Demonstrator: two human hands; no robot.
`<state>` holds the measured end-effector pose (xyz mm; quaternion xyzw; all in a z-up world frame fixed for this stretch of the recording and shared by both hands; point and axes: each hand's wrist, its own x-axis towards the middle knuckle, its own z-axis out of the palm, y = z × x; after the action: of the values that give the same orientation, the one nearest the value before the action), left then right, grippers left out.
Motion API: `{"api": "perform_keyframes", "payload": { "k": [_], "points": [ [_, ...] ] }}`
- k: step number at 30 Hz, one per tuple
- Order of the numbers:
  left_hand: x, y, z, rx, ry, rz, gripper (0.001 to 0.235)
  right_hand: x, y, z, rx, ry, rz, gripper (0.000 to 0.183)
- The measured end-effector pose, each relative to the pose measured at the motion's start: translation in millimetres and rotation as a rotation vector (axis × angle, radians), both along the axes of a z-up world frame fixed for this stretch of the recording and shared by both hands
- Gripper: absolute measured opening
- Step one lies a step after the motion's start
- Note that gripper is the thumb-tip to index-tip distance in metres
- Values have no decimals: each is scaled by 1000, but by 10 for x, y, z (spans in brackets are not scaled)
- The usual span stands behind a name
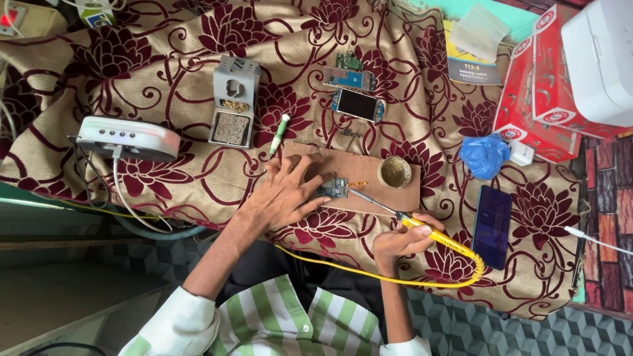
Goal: The person uses a soldering iron and solder wire to attach components to a small circuit board placed on a wooden board. They repeatedly apply heat and solder to specific points on the board while holding the board steady with the other hand.
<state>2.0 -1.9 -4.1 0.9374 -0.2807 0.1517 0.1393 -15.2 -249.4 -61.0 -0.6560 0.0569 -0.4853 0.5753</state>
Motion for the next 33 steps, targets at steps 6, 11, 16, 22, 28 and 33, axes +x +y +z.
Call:
{"api": "perform_keyframes", "payload": {
  "k": [6, 11, 16, 22, 28, 33],
  "points": [
    [-74, 29, 49, -29, -27, -28, 60, -17, 8, -2, 5, 10, 10, 40],
    [-98, 69, 119, 34, 86, -83, 60, -14, 5, -3, 6, 43, 13, 39],
    [-85, 60, 115, -2, 84, -128, 63, -16, 1, 7, -31, 15, 23, 38],
    [-64, 42, 88, 25, 114, -155, 62, -37, -3, 11, -21, 39, -8, 39],
    [-82, 40, 144, 1, 40, -147, 67, -18, 8, 11, -25, 17, -45, 40],
    [-48, 14, 137, 79, 54, -138, 65, 8, 0, 7, -23, -4, -63, 40]
  ]
}}
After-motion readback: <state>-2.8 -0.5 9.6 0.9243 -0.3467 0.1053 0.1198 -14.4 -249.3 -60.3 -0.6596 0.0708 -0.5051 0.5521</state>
